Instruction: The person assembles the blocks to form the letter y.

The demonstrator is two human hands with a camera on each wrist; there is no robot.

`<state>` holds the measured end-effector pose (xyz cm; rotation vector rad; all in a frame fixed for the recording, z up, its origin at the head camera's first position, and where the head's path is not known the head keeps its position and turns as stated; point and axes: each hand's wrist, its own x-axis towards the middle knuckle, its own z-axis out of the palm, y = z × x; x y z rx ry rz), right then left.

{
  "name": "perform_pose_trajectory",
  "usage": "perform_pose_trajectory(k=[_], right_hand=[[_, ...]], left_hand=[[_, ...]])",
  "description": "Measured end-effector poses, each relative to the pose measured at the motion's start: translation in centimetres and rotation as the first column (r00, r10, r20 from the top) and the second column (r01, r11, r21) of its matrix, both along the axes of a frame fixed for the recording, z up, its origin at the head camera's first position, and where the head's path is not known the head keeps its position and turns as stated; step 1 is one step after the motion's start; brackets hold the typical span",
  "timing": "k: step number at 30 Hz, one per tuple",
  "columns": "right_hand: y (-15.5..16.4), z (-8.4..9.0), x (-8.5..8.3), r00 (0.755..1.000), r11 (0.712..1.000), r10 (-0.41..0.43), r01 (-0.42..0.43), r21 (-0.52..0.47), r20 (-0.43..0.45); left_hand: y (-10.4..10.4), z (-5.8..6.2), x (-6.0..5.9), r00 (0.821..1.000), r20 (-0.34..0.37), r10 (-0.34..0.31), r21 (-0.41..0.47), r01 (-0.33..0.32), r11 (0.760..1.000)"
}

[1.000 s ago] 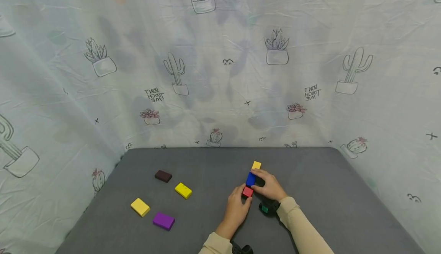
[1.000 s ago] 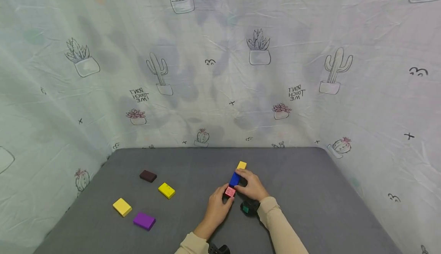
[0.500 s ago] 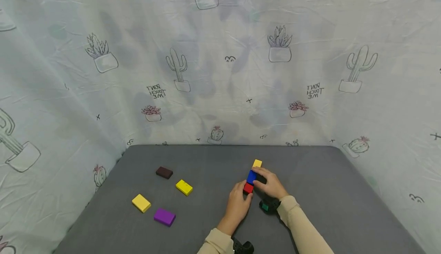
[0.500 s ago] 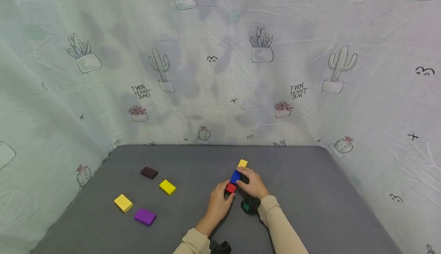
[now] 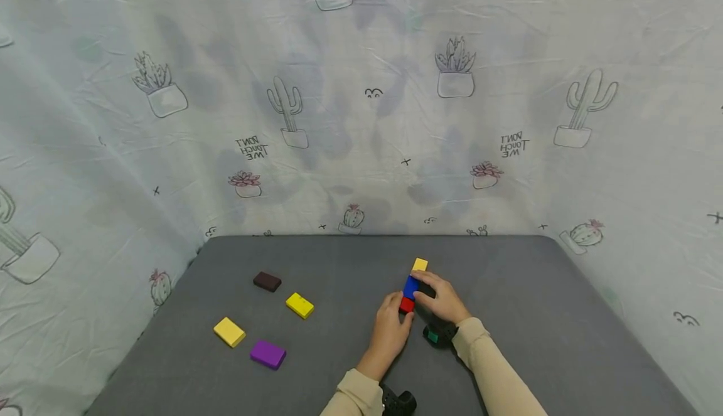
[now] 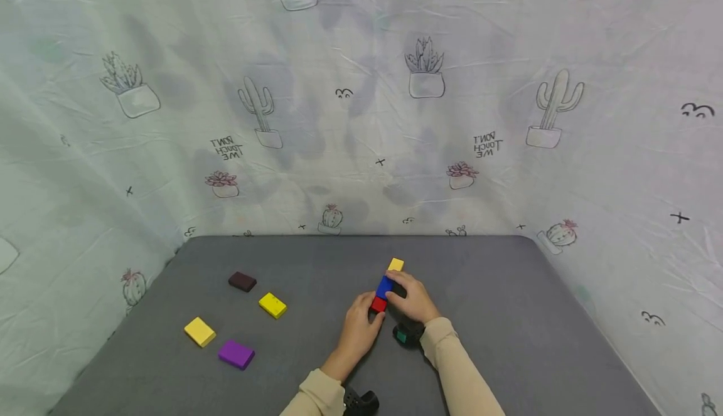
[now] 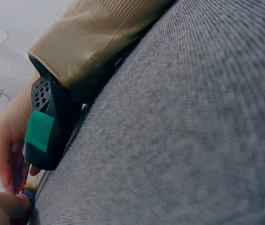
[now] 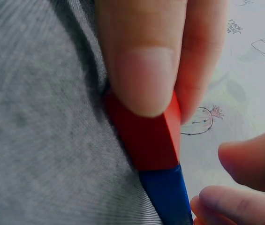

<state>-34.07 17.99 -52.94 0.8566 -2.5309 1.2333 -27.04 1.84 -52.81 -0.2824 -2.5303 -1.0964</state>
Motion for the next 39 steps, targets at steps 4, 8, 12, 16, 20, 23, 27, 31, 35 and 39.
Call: perform_pose_trajectory(k=[4, 8, 12, 16, 20, 23, 27, 31, 35, 39], right_hand=[[0.05, -0.05, -0.06, 1.0, 1.0, 0.007, -0.007, 0.014, -0.014], [0.06, -0.02, 0.01, 1.0, 1.0, -0.02, 0.02, 0.016, -0.009], [-0.05, 0.12, 0.22, 0.997, 0.997, -0.065, 0.062, 0.054, 0.039], [-0.25, 0.29, 0.35, 0.993, 0.986, -0.077, 0.061, 0.157, 0.093], [-0.41, 0.57, 0.44, 0.99, 0.979, -0.068, 0.043, 0.2, 0.121], [-0.41, 0.63, 0.46, 0.99, 0.976, -0.068, 0.041, 0.212, 0.121], [-0.41, 0.48, 0.39, 0.993, 0.974, -0.054, 0.028, 0.226, 0.108], [-0.35, 0.24, 0.23, 0.994, 0.974, -0.038, 0.015, 0.227, 0.099], [-0.31, 0.11, 0.13, 0.996, 0.974, -0.038, 0.018, 0.226, 0.082], [-0.33, 0.08, 0.24, 0.996, 0.973, -0.043, 0.025, 0.228, 0.076]], left_hand=[[0.12, -0.03, -0.23, 1.0, 0.011, 0.014, -0.019, -0.014, 1.0], [0.23, -0.05, -0.36, 1.0, -0.006, 0.023, -0.037, -0.024, 0.999], [0.3, -0.07, -0.41, 1.0, -0.016, 0.027, -0.051, -0.028, 0.998], [0.36, -0.13, -0.48, 0.999, -0.017, 0.029, -0.105, -0.031, 0.994], [0.42, -0.29, -0.55, 0.999, -0.029, 0.031, -0.188, -0.036, 0.982], [0.46, -0.33, -0.52, 0.999, -0.034, 0.03, -0.213, -0.037, 0.976], [0.45, -0.28, -0.39, 0.999, -0.031, 0.028, -0.202, -0.034, 0.979], [0.43, -0.26, -0.34, 1.0, -0.005, 0.021, -0.168, -0.022, 0.986], [0.34, -0.2, -0.39, 0.999, 0.033, 0.013, -0.106, -0.009, 0.994], [0.13, -0.26, -0.34, 0.998, 0.061, -0.002, -0.04, 0.005, 0.999]])
